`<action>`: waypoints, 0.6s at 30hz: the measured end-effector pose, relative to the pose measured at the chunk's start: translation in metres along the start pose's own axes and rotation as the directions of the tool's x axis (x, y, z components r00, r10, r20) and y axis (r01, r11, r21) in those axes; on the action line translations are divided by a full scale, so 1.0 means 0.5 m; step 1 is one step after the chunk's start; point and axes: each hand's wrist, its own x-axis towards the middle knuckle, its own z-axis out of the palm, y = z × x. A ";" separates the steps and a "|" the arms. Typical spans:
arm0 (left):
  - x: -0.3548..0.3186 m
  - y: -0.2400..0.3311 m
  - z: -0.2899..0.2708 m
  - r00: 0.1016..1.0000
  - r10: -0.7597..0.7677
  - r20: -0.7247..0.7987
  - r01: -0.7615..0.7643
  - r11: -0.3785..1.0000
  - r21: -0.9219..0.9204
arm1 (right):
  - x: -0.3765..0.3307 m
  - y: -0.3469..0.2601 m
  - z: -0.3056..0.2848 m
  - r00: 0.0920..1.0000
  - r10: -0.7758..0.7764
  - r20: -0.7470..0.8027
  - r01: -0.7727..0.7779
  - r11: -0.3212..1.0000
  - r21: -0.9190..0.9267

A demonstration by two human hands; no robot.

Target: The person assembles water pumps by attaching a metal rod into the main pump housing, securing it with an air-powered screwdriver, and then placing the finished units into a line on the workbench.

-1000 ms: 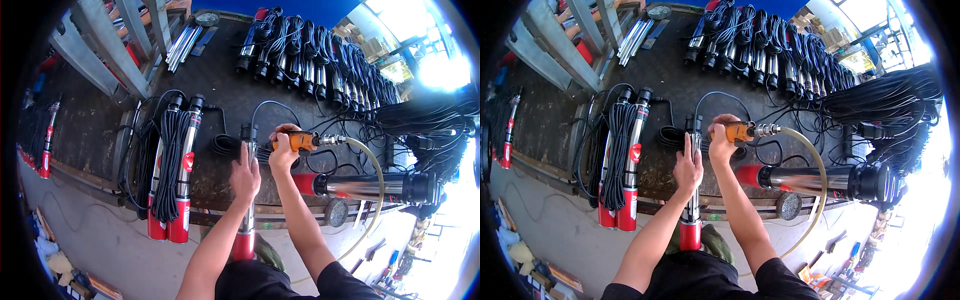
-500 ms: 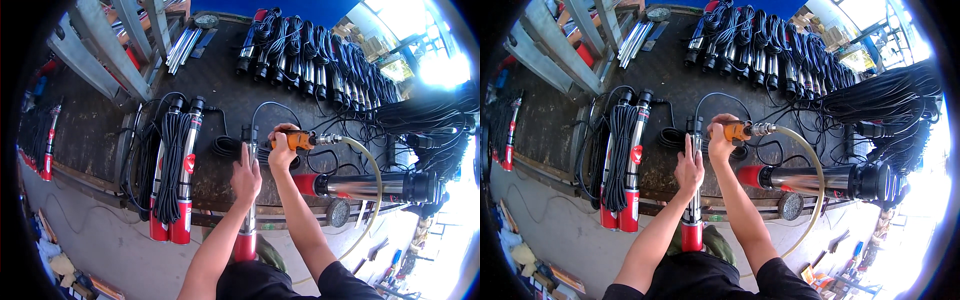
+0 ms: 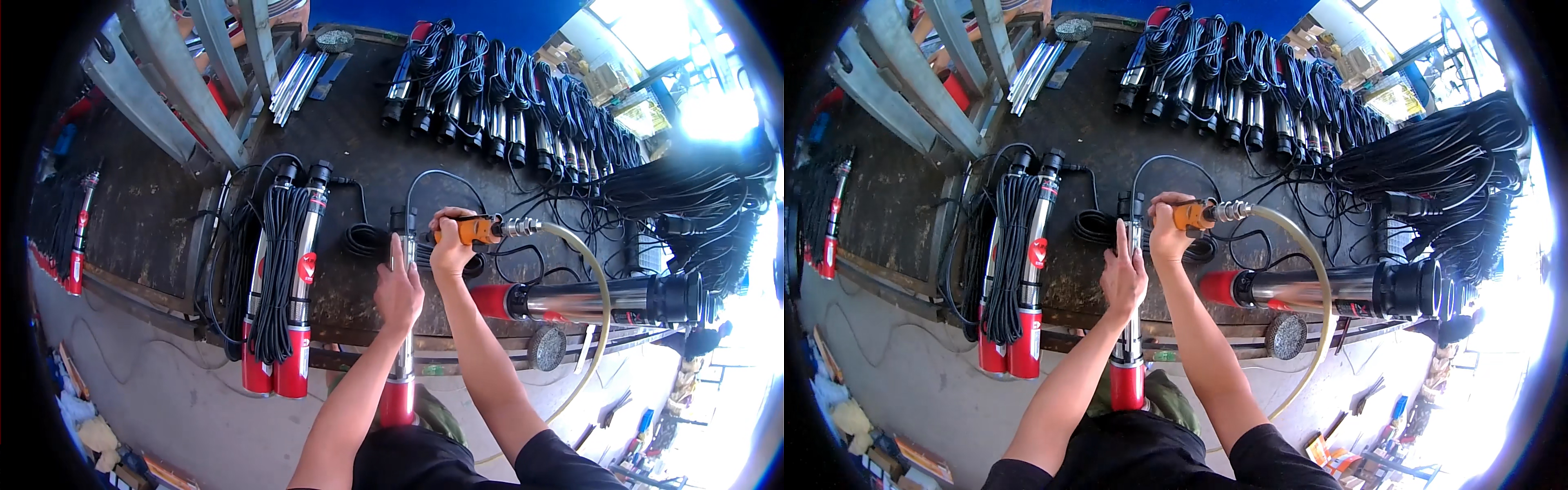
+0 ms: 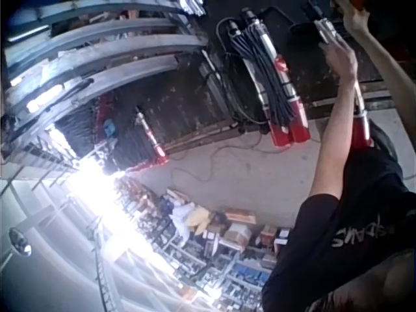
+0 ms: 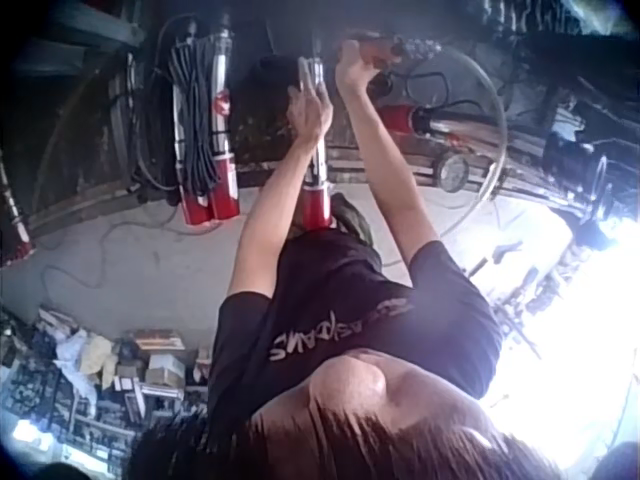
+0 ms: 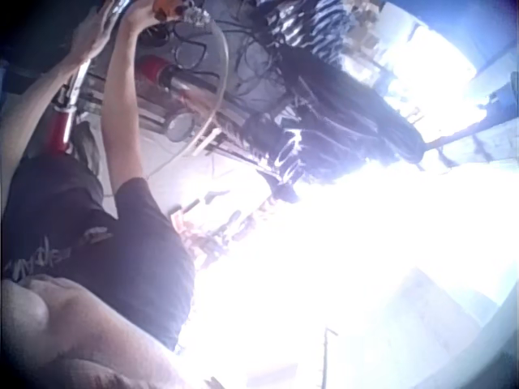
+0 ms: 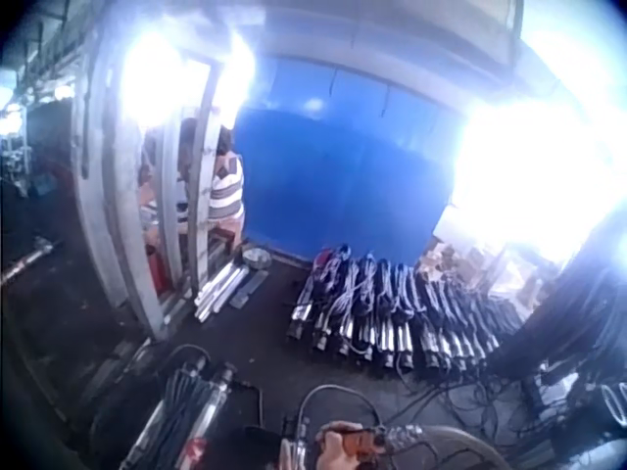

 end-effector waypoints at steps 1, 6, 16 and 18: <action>0.000 0.001 0.001 1.000 0.003 0.002 -0.003 1.000 0.005 | 0.003 0.004 -0.004 1.000 0.003 -0.006 -0.003 1.000 -0.012; -0.003 0.004 -0.003 1.000 -0.008 -0.017 0.008 1.000 0.016 | -0.005 -0.029 0.004 0.997 -0.040 0.073 0.046 0.995 -0.084; -0.011 0.011 0.014 0.991 0.066 -0.113 -0.052 0.991 0.122 | -0.019 -0.024 0.011 0.982 -0.002 0.188 0.030 0.989 -0.142; -0.010 0.011 0.011 0.988 0.086 -0.129 -0.068 0.988 0.139 | -0.018 -0.026 0.011 0.981 0.014 0.192 0.014 0.989 -0.144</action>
